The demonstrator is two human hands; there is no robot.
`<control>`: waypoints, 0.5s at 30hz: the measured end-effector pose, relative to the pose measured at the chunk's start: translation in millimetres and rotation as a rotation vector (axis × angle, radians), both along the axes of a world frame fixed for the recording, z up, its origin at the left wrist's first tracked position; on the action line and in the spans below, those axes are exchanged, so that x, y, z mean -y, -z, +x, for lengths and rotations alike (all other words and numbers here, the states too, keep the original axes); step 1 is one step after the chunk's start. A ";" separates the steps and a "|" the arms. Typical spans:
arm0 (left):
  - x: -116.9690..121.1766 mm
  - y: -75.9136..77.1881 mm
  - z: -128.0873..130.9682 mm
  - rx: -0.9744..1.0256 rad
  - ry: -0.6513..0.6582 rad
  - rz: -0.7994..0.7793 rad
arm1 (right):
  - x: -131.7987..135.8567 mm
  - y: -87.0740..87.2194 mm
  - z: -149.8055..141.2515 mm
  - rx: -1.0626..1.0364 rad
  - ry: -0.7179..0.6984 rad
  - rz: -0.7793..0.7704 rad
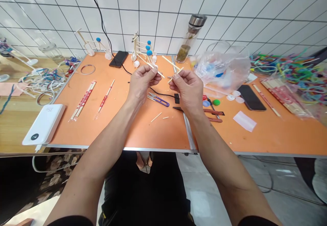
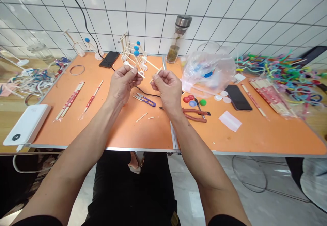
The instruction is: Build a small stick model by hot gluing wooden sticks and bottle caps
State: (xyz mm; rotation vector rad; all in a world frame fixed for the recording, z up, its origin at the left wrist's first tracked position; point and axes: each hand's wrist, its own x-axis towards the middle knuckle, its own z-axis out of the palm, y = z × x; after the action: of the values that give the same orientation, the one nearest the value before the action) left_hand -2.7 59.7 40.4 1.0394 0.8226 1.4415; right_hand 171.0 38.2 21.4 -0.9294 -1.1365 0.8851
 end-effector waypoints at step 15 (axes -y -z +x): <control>3.2 4.8 4.9 -0.027 0.040 0.044 | -0.5 9.3 -4.1 0.075 0.031 0.165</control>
State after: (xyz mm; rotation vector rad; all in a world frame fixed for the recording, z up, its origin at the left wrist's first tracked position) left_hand 2.2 56.5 35.6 1.1046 0.7883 1.4200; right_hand 166.9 38.6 12.2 -0.8480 -1.2369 0.7246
